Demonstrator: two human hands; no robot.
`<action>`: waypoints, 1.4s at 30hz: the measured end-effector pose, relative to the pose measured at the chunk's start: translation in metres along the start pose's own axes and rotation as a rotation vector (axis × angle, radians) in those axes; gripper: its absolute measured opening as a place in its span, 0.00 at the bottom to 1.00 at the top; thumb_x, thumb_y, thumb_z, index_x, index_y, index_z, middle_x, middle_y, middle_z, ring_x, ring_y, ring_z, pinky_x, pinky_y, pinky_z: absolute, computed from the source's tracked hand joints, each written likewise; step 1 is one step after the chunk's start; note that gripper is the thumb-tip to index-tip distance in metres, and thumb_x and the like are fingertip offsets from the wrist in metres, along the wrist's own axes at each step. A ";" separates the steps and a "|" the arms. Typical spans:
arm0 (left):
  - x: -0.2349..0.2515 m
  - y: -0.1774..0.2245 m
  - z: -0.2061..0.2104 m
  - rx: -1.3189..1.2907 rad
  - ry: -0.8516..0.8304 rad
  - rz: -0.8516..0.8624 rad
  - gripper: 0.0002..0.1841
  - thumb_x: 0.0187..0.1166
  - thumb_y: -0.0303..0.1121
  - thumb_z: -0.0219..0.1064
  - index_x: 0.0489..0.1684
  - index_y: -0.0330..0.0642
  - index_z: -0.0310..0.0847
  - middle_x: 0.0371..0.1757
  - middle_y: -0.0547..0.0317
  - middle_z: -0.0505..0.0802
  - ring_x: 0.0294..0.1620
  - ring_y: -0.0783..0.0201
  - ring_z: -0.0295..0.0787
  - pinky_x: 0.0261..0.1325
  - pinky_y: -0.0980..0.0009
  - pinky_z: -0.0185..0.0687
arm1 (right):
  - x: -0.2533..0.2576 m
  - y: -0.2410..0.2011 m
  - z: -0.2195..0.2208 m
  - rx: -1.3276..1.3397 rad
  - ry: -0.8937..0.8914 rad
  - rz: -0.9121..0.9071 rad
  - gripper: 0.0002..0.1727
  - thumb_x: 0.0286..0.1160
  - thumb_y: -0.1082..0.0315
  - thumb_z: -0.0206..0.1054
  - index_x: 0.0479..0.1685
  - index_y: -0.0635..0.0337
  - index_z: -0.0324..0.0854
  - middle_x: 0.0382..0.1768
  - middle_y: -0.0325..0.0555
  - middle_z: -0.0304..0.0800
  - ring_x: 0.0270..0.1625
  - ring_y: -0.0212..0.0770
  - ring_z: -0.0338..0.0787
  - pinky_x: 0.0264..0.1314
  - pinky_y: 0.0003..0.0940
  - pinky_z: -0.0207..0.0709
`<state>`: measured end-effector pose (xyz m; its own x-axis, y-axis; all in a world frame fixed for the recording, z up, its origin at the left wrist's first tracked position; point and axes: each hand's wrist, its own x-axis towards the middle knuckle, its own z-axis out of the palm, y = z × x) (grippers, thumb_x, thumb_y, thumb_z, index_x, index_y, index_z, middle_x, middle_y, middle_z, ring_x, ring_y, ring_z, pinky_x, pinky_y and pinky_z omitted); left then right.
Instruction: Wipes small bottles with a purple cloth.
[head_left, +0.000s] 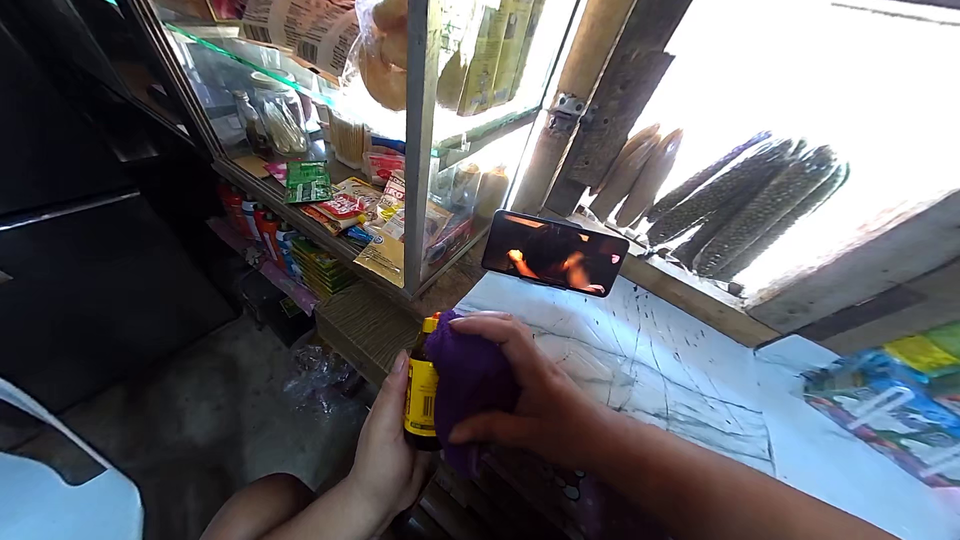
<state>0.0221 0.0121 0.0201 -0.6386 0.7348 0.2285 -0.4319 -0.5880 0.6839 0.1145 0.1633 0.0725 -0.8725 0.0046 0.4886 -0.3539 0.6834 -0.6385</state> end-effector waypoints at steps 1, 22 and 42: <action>0.001 0.000 0.000 -0.023 -0.003 0.010 0.24 0.86 0.58 0.54 0.53 0.51 0.88 0.47 0.62 0.95 0.50 0.72 0.93 0.53 0.72 0.90 | 0.000 -0.001 0.001 -0.025 -0.009 -0.013 0.44 0.64 0.48 0.82 0.81 0.57 0.70 0.74 0.51 0.78 0.76 0.36 0.78 0.77 0.31 0.76; -0.001 0.000 -0.003 0.097 -0.034 -0.082 0.26 0.78 0.66 0.58 0.49 0.56 0.89 0.40 0.66 0.95 0.38 0.75 0.92 0.36 0.77 0.88 | 0.003 0.001 -0.002 0.110 0.103 0.042 0.30 0.71 0.58 0.78 0.72 0.59 0.77 0.62 0.43 0.87 0.66 0.30 0.85 0.71 0.29 0.80; -0.003 -0.003 -0.003 0.150 -0.081 -0.123 0.29 0.76 0.69 0.58 0.51 0.56 0.88 0.41 0.67 0.95 0.40 0.75 0.92 0.38 0.76 0.89 | 0.002 -0.003 -0.002 0.097 0.137 0.069 0.22 0.74 0.60 0.75 0.65 0.58 0.82 0.57 0.41 0.90 0.60 0.28 0.88 0.66 0.26 0.83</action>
<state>0.0234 0.0103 0.0153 -0.5311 0.8263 0.1873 -0.4005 -0.4396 0.8040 0.1140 0.1624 0.0765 -0.8442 0.1528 0.5138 -0.3317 0.6041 -0.7246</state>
